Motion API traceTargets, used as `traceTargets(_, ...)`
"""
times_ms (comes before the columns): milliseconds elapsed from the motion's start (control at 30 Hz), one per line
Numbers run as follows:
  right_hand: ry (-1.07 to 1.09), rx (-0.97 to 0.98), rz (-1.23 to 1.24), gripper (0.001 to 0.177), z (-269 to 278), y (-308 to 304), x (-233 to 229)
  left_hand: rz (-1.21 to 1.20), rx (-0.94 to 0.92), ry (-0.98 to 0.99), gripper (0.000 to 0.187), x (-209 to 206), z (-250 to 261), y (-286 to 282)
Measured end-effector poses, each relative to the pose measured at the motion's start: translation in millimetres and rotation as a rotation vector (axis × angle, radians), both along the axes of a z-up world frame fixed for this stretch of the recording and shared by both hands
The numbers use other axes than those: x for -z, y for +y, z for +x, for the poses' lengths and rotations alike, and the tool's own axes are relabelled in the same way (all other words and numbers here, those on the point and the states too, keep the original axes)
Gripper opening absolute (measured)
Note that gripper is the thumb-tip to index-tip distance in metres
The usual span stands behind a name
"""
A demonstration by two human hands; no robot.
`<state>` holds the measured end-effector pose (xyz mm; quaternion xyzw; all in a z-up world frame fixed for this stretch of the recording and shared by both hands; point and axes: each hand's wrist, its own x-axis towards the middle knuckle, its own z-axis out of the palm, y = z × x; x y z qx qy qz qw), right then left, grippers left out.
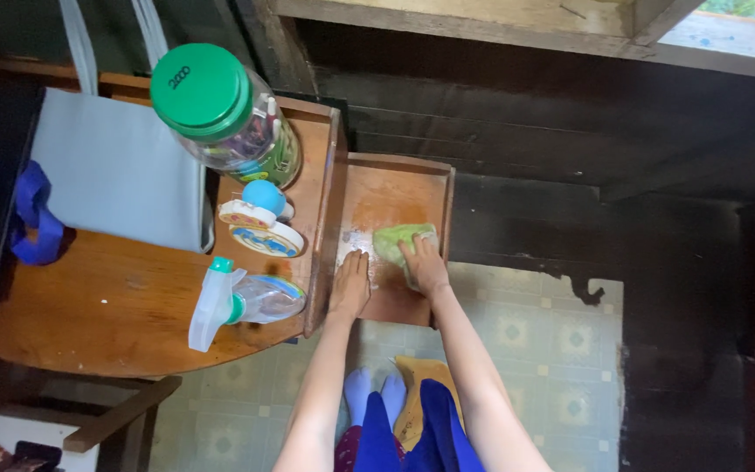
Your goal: The person wipes a wooden table with a green cloth, then moves a light blue bag and a black laptop onto the table. They spray a cleaning solution onto a small wooden tray and wipe it thoroughly with the cloth.
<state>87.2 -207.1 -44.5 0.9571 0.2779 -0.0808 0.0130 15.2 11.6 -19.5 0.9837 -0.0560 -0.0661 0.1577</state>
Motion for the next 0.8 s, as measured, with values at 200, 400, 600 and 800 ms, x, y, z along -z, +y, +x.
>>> traceTargets(200, -0.004, -0.031, 0.008, 0.043, -5.5, 3.9, -9.3, -0.041, 0.008, -0.054, 0.048, 0.0, -7.7, 2.1)
traceTargets(400, 0.094, -0.14, 0.029, 0.045, -66.6, 2.8, -50.5, -0.058, 0.005, 0.028, 0.046, -2.0, -24.6, 5.8)
traceTargets(600, -0.087, -0.176, 0.385, 0.034, -104.3, 0.5, -63.6, -0.08, -0.006, 0.079, 0.044, -22.8, -39.6, 0.0)
traceTargets(800, -0.391, 0.356, 0.551, 0.043, -94.3, -19.9, -52.1, -0.022, 0.014, 0.078, 0.049, -9.7, -49.9, 2.3)
